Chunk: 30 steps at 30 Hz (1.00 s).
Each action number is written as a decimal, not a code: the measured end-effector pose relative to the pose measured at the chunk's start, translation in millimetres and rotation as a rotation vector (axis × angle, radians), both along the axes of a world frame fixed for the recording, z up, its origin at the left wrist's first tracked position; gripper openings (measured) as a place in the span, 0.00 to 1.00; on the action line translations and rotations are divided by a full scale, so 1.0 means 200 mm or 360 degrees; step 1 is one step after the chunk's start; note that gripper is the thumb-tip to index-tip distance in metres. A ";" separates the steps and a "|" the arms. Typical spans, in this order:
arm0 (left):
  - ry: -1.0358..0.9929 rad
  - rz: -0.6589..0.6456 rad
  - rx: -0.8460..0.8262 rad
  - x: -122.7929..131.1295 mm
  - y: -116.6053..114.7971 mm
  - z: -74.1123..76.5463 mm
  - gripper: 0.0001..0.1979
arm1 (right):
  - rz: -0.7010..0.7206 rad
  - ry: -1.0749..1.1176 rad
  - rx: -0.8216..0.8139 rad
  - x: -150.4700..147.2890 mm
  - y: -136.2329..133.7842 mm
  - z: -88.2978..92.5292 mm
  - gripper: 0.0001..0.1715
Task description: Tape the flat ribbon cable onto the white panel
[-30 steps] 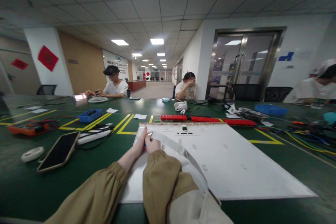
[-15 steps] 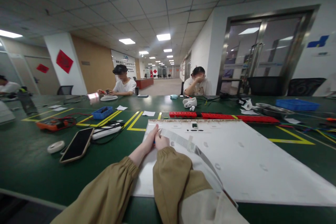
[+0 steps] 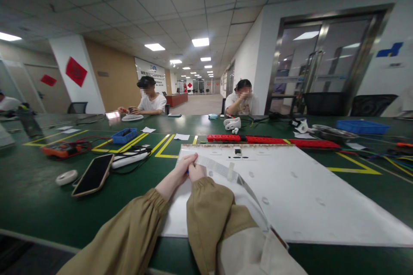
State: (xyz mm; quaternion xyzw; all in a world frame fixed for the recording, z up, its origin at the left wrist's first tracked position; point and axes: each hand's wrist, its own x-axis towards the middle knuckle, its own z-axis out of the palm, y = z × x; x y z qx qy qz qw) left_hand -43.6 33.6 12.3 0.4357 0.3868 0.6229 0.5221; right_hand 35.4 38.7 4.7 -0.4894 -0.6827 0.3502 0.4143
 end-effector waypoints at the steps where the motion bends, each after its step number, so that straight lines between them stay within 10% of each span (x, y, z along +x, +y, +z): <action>1: 0.0000 0.0000 0.0003 0.00 0.00 0.00 0.18 | 0.0013 -0.0001 -0.0001 0.00 0.00 0.00 0.25; 14: -0.0086 0.0066 0.0030 -0.09 0.00 0.06 0.21 | 0.0240 0.0318 0.0074 -0.01 -0.03 0.07 0.19; 30: -0.1019 0.0521 0.0039 -0.36 -0.02 0.10 0.10 | -0.0160 0.1256 -0.0084 0.05 0.05 0.11 0.24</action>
